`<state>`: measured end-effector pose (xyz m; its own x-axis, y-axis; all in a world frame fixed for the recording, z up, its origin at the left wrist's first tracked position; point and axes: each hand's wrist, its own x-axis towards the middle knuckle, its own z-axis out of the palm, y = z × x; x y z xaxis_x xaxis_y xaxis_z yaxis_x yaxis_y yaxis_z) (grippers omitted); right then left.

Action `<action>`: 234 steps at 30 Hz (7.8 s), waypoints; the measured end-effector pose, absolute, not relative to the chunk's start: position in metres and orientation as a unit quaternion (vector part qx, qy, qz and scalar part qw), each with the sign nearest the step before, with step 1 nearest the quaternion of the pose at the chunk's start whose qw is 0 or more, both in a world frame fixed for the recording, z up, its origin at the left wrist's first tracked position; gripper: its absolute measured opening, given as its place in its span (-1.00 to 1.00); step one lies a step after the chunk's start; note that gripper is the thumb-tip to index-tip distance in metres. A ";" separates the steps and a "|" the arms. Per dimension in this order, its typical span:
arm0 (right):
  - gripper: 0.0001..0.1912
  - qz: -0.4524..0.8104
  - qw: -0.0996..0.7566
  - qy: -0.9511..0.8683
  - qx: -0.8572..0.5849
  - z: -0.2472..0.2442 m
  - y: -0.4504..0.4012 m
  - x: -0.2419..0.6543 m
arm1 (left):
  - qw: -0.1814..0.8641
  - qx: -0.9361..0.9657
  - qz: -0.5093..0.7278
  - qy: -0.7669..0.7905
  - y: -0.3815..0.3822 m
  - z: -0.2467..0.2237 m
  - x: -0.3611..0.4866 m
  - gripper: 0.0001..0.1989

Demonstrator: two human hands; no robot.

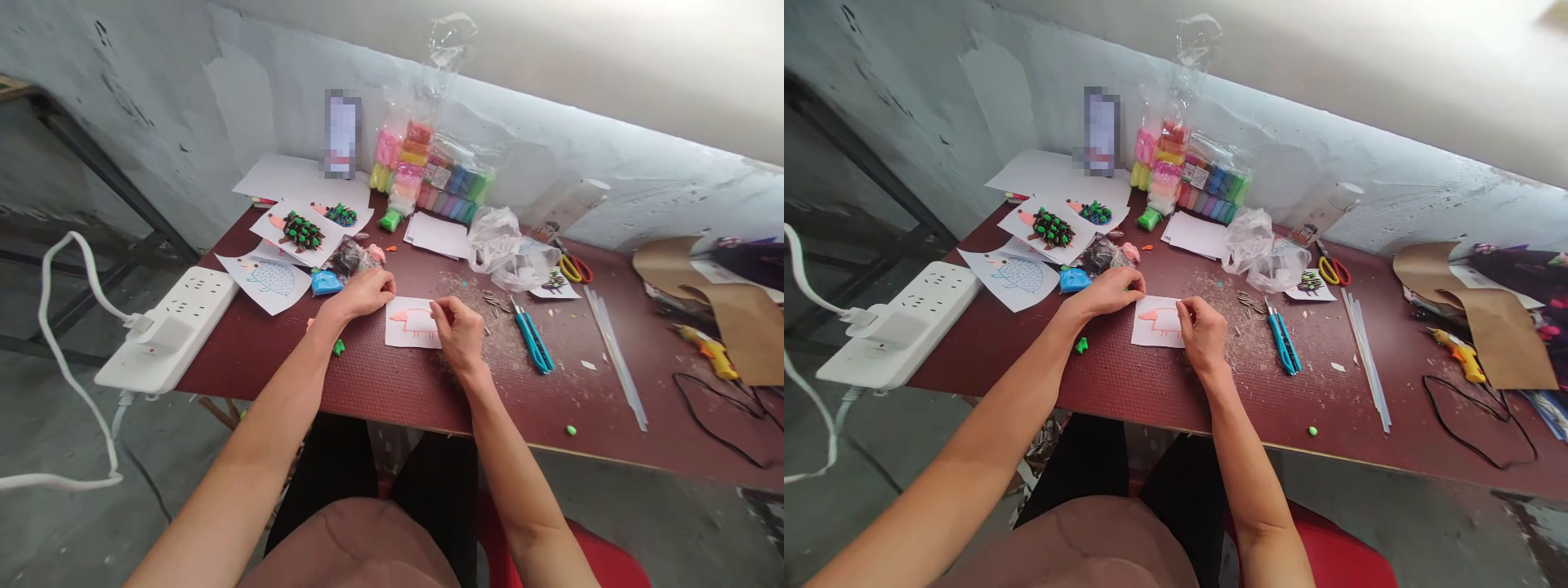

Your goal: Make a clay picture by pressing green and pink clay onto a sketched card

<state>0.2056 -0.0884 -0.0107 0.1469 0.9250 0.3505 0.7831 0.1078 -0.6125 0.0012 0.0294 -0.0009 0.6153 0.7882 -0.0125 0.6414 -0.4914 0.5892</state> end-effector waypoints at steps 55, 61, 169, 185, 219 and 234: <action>-0.75 -0.106 0.219 -0.796 -0.554 -0.004 -0.089 0.184 | 0.252 0.833 0.120 0.478 0.023 0.012 0.007 -0.79; -0.79 -0.076 0.269 -0.774 -0.568 -0.005 -0.088 0.188 | 0.281 0.818 0.141 0.482 0.024 0.015 0.006 -0.78; -0.40 0.054 -0.084 -0.787 -0.608 0.026 -0.084 0.159 | 0.307 0.828 0.182 0.433 0.038 -0.010 0.004 -0.86; -0.35 0.028 -0.037 -0.771 -0.635 0.026 -0.085 0.156 | 0.306 0.828 0.179 0.434 0.037 -0.008 0.005 -0.88; -0.41 0.059 -0.058 -0.763 -0.641 0.029 -0.088 0.155 | 0.298 0.838 0.177 0.420 0.041 -0.013 0.003 -0.88; -0.41 0.073 -0.073 -0.764 -0.636 0.029 -0.089 0.156 | 0.312 0.843 0.173 0.402 0.044 -0.012 -0.001 -0.82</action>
